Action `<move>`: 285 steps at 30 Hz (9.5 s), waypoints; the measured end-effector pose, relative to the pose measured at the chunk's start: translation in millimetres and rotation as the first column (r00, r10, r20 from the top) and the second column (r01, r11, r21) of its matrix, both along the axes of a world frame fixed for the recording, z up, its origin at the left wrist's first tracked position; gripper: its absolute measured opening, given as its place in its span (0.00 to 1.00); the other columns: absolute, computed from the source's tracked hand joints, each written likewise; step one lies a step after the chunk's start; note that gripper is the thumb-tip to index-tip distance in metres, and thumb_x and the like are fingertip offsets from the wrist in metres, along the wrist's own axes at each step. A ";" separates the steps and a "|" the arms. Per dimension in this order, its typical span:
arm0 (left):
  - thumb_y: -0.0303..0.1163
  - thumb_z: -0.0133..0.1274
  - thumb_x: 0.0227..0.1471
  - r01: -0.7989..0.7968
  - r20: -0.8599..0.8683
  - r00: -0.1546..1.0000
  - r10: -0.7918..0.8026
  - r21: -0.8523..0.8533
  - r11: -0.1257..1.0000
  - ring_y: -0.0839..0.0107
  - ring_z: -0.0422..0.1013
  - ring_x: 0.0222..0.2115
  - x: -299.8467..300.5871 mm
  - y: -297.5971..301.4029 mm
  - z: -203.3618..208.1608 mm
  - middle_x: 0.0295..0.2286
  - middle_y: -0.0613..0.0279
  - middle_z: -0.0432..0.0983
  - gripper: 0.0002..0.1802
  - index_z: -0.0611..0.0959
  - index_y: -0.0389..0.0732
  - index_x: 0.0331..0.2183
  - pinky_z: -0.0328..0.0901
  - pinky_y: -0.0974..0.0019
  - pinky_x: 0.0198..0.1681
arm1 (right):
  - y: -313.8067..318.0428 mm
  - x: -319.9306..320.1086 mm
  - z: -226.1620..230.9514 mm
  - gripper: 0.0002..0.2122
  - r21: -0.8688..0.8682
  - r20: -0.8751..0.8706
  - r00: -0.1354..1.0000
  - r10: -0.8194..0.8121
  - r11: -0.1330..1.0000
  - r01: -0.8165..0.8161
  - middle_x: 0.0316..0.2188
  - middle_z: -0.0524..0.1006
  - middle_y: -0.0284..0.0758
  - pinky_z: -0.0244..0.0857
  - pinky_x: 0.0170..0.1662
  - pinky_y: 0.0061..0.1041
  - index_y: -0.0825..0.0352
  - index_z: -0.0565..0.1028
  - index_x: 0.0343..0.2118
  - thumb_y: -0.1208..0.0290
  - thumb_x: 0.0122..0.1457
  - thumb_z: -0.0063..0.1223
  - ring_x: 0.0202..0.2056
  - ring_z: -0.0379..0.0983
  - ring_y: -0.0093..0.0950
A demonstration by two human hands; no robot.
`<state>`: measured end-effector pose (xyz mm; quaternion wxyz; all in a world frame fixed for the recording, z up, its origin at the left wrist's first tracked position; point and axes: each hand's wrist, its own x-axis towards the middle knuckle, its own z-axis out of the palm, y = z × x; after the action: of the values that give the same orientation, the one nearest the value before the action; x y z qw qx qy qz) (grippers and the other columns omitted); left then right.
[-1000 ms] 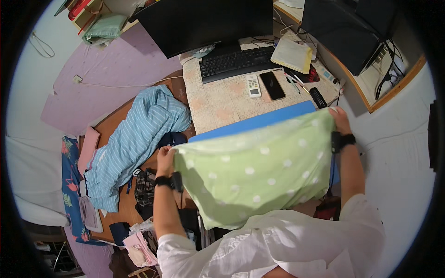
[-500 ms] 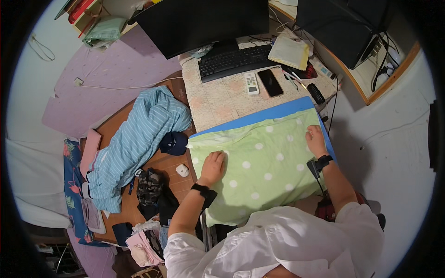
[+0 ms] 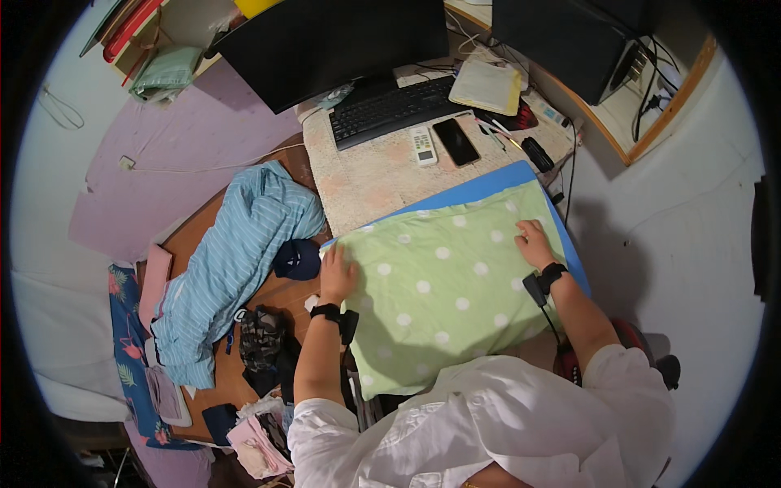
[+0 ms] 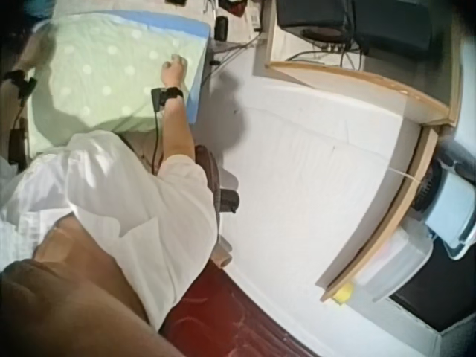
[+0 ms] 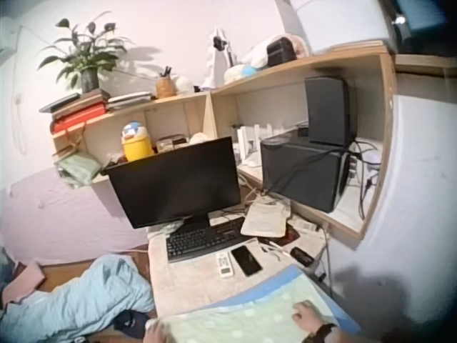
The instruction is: The person folds a shirt, a pair of camouflage pants, denim shorts, and a black garment by hand on a blue mat, placing each item onto a stack on a bed.
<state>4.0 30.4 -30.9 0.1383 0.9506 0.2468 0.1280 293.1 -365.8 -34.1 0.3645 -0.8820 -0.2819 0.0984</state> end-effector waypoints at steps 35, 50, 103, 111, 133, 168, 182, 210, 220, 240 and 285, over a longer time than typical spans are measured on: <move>0.37 0.45 0.53 -0.004 -0.179 0.854 0.488 -0.941 -0.338 0.62 0.63 0.44 -284.4 -207.9 -19.5 0.43 0.58 0.66 0.13 0.70 0.43 0.40 0.64 0.48 0.41 | -205.6 -125.6 -106.5 0.09 0.042 -0.883 0.408 -0.234 0.824 0.565 0.25 0.66 0.37 0.54 0.19 0.24 0.69 0.63 0.37 0.78 0.52 0.45 0.17 0.59 0.25; 0.29 0.46 0.51 -0.101 -0.017 0.704 0.710 -0.992 0.076 0.70 0.69 0.28 -280.4 -196.6 38.3 0.27 0.60 0.68 0.06 0.67 0.37 0.30 0.72 0.64 0.31 | -202.8 -120.8 -16.5 0.10 0.117 -0.815 0.428 -0.390 0.613 0.782 0.23 0.69 0.37 0.65 0.18 0.24 0.72 0.67 0.35 0.73 0.56 0.34 0.19 0.67 0.28; 0.29 0.63 0.33 -0.088 0.064 0.990 0.124 -0.401 0.912 0.62 0.69 0.30 -253.5 -175.9 131.1 0.26 0.57 0.69 0.19 0.77 0.30 0.30 0.64 0.69 0.31 | -132.0 -89.4 175.0 0.03 0.448 -0.102 0.989 -0.103 0.883 0.138 0.22 0.70 0.27 0.59 0.31 0.15 0.69 0.67 0.24 0.76 0.51 0.43 0.27 0.63 0.15; 0.25 0.46 0.49 0.124 0.370 0.907 0.199 -0.688 0.715 0.74 0.65 0.31 -235.3 -146.5 172.2 0.30 0.66 0.68 0.06 0.76 0.33 0.29 0.59 0.73 0.38 | -93.4 -35.9 206.6 0.05 0.560 -0.446 0.846 0.292 0.828 0.009 0.22 0.68 0.29 0.59 0.29 0.18 0.68 0.69 0.28 0.75 0.49 0.45 0.25 0.64 0.18; 0.39 0.46 0.52 -0.442 -0.088 0.645 0.759 -0.853 0.277 0.72 0.68 0.22 -79.1 -34.3 62.0 0.22 0.61 0.73 0.18 0.77 0.31 0.28 0.61 0.66 0.25 | 2.9 107.5 27.0 0.10 0.227 -0.743 0.668 0.031 0.951 0.208 0.29 0.74 0.34 0.64 0.30 0.24 0.73 0.72 0.33 0.69 0.56 0.47 0.29 0.71 0.24; 0.42 0.47 0.53 0.028 0.034 0.917 0.398 -0.999 0.020 0.80 0.62 0.17 -52.9 -187.3 77.0 0.18 0.68 0.68 0.16 0.75 0.37 0.26 0.58 0.76 0.21 | 96.5 -217.7 115.9 0.16 0.344 -0.556 0.495 0.668 0.726 -0.595 0.34 0.72 0.43 0.64 0.39 0.23 0.73 0.66 0.43 0.77 0.49 0.46 0.36 0.70 0.27; 0.27 0.50 0.50 0.100 0.199 0.948 0.249 -0.927 0.361 0.82 0.64 0.25 -79.1 -212.2 78.1 0.25 0.66 0.72 0.10 0.75 0.33 0.35 0.61 0.77 0.28 | 167.9 -78.7 56.2 0.18 -0.420 0.069 0.525 0.848 0.502 -0.756 0.42 0.66 0.38 0.50 0.52 0.38 0.58 0.75 0.36 0.84 0.43 0.43 0.47 0.58 0.37; 0.22 0.46 0.50 -0.015 0.355 0.905 0.236 -0.527 0.850 0.80 0.65 0.27 -169.5 -108.8 245.0 0.26 0.63 0.72 0.09 0.74 0.31 0.36 0.62 0.75 0.30 | 194.3 -62.8 199.9 0.07 0.464 -0.186 0.498 0.847 0.523 -0.715 0.26 0.71 0.34 0.60 0.31 0.19 0.67 0.63 0.16 0.79 0.43 0.49 0.28 0.65 0.20; 0.22 0.44 0.50 -0.067 0.475 0.873 0.107 -0.099 0.993 0.65 0.71 0.21 -124.2 -53.8 360.0 0.21 0.50 0.72 0.09 0.73 0.33 0.37 0.63 0.68 0.22 | 155.3 -75.1 366.4 0.06 0.526 -0.032 0.626 0.779 0.545 -0.653 0.26 0.68 0.27 0.59 0.32 0.15 0.69 0.67 0.27 0.81 0.43 0.44 0.28 0.64 0.15; 0.19 0.36 0.53 0.363 0.740 0.652 -0.166 -0.111 0.925 0.72 0.68 0.33 -2.2 -21.5 389.0 0.32 0.57 0.70 0.11 0.71 0.29 0.38 0.65 0.70 0.40 | 67.8 -80.1 405.0 0.08 0.651 0.229 0.886 0.403 0.613 -0.447 0.26 0.69 0.27 0.62 0.34 0.16 0.72 0.70 0.31 0.81 0.46 0.47 0.30 0.65 0.14; 0.27 0.53 0.34 0.501 -0.105 0.855 -0.509 -0.089 0.861 0.46 0.51 0.53 -82.0 -150.0 32.0 0.50 0.41 0.55 0.32 0.67 0.36 0.47 0.50 0.51 0.54 | -74.5 -96.0 22.9 0.10 -0.225 0.110 0.889 -0.445 0.860 0.458 0.29 0.68 0.49 0.61 0.36 0.38 0.74 0.66 0.26 0.72 0.48 0.48 0.34 0.67 0.43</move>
<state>-78.0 -119.6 1.1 0.1791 0.9836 0.0005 0.0204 197.1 -440.3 -11.1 0.2582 -0.9638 -0.0630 0.0203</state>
